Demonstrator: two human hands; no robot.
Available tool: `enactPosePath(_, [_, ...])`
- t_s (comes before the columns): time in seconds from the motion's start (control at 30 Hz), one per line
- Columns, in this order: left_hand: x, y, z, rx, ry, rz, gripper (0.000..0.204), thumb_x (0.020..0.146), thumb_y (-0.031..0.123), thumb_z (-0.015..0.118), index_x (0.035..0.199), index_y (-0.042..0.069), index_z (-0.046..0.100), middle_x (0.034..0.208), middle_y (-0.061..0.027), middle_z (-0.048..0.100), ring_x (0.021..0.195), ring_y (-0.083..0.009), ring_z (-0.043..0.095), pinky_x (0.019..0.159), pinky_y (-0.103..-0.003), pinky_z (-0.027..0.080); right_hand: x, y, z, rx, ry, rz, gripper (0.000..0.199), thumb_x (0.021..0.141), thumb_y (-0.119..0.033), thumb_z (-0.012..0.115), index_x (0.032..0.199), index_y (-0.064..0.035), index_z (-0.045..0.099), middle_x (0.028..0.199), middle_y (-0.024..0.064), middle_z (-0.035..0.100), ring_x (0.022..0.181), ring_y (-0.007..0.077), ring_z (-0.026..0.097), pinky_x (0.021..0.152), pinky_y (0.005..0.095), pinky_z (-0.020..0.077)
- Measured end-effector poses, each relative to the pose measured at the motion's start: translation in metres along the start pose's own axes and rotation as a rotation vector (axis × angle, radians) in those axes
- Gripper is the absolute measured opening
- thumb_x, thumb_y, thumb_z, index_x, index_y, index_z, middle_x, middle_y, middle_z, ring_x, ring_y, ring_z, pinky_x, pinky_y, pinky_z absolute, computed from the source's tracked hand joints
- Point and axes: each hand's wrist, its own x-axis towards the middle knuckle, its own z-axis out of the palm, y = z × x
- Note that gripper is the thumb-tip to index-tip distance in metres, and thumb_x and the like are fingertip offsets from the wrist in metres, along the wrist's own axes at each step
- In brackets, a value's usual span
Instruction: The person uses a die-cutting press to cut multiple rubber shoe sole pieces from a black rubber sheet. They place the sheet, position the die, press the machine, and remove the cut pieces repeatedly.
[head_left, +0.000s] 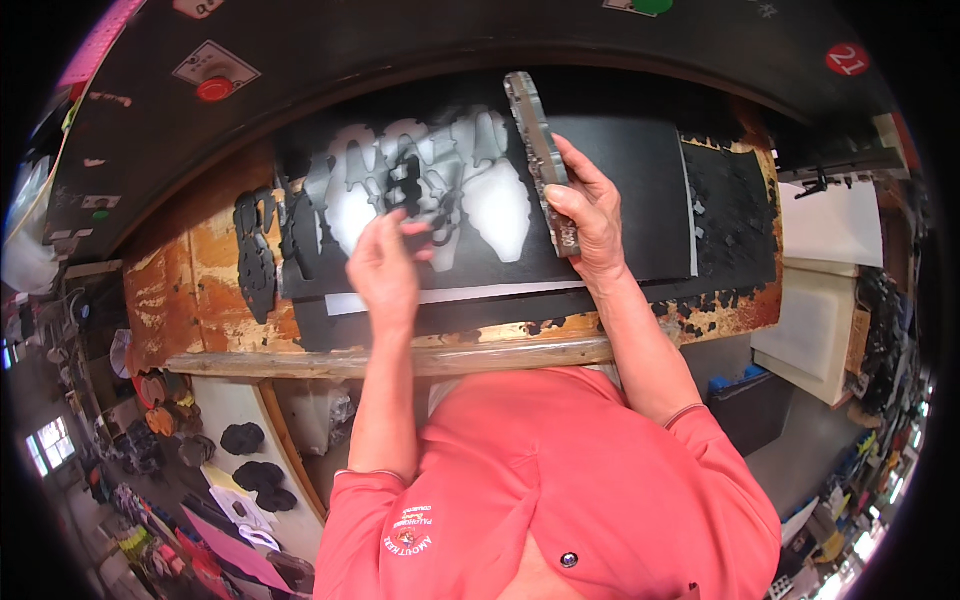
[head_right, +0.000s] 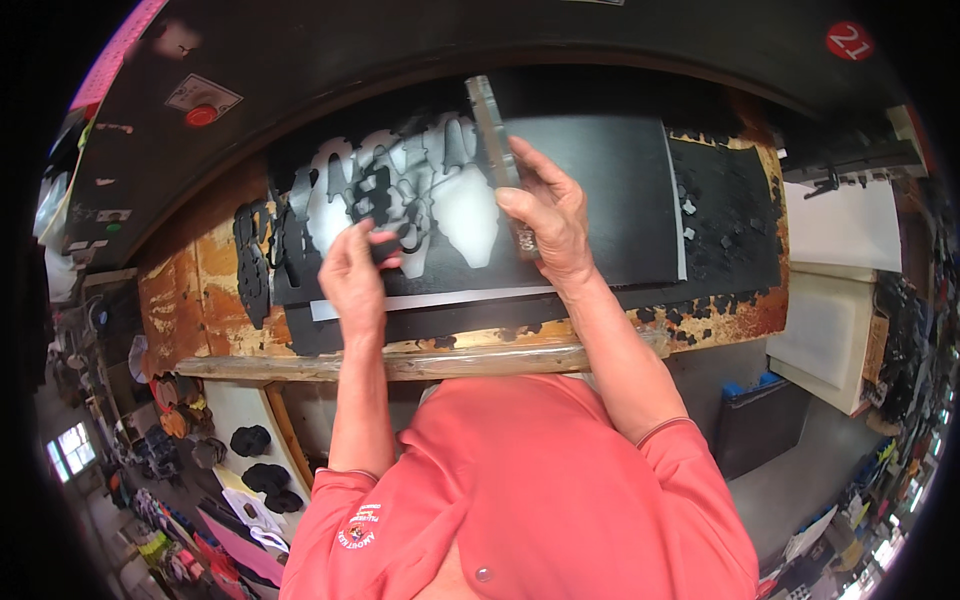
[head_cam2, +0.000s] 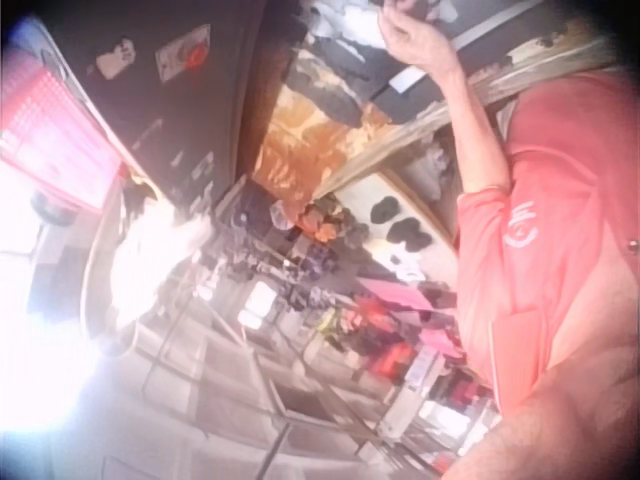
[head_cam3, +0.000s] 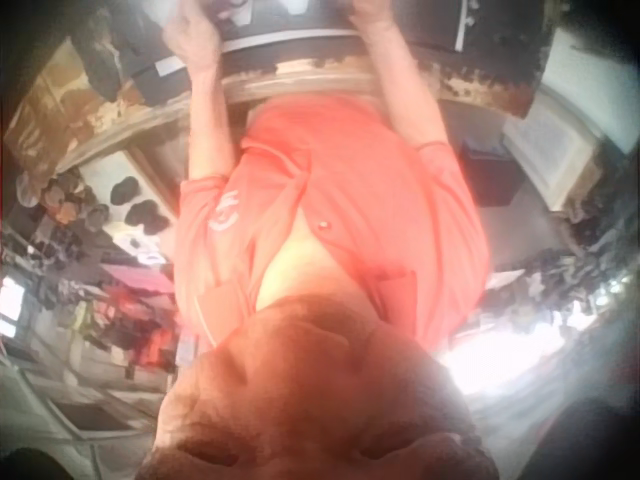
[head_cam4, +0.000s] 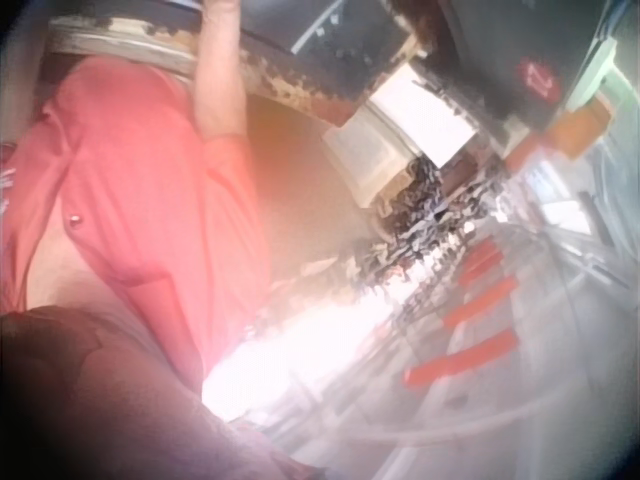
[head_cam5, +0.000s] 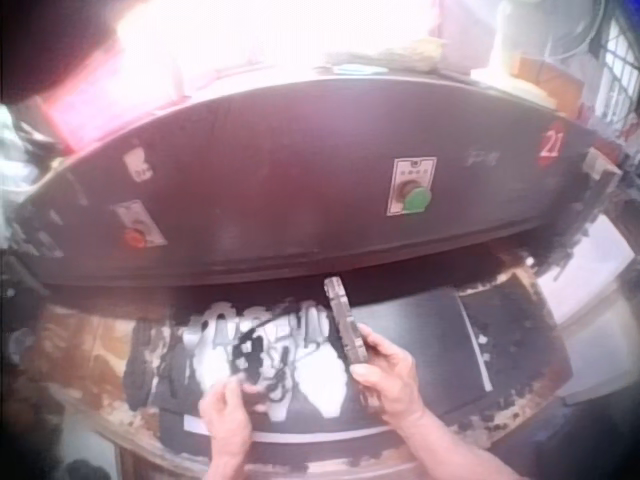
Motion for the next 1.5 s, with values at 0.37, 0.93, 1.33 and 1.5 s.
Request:
enactPosePath(0.37, [0.053, -0.015, -0.162, 0.175, 0.372, 0.087, 0.027, 0.113, 0.021, 0.055, 0.123, 0.000, 0.068, 0.098, -0.0060, 0.074, 0.086, -0.0127, 0.074, 0.061, -0.024, 0.061, 0.002, 0.003, -0.007, -0.124, -0.034, -0.016, 0.072, 0.086, -0.012, 0.073, 0.152, 0.0066, 0.052, 0.133, 0.0125, 0.066, 0.115, 0.0148, 0.065, 0.104, 0.0269, 0.0491])
enactPosePath(0.93, [-0.004, 0.045, -0.178, 0.154, 0.241, 0.283, 0.018, 0.112, 0.011, 0.057, 0.119, -0.002, 0.067, 0.102, -0.0036, 0.070, 0.090, -0.0081, 0.063, 0.077, -0.025, 0.054, 0.000, 0.006, -0.005, -0.243, -0.035, -0.071, 0.071, 0.085, -0.011, 0.071, 0.152, 0.0065, 0.052, 0.139, 0.0117, 0.063, 0.119, 0.0138, 0.063, 0.108, 0.0277, 0.0471])
enactPosePath(1.33, [0.061, -0.042, -0.241, -0.143, 0.569, 0.169, 0.023, 0.114, 0.015, 0.047, 0.125, -0.002, 0.058, 0.115, -0.0144, 0.069, 0.089, -0.0203, 0.074, 0.068, -0.032, 0.066, 0.001, 0.013, -0.007, -0.350, -0.004, -0.122, 0.076, 0.087, -0.020, 0.075, 0.154, 0.0059, 0.050, 0.136, 0.0125, 0.067, 0.121, 0.0175, 0.066, 0.111, 0.0314, 0.0479])
enactPosePath(1.5, [0.067, -0.031, -0.239, -0.127, 0.539, 0.027, 0.025, 0.114, 0.015, 0.047, 0.127, -0.005, 0.057, 0.114, -0.0150, 0.068, 0.093, -0.0207, 0.073, 0.073, -0.034, 0.067, 0.003, 0.013, -0.012, -0.328, -0.033, -0.120, 0.077, 0.085, -0.017, 0.075, 0.153, 0.0081, 0.050, 0.140, 0.0135, 0.063, 0.118, 0.0155, 0.064, 0.106, 0.0284, 0.0473])
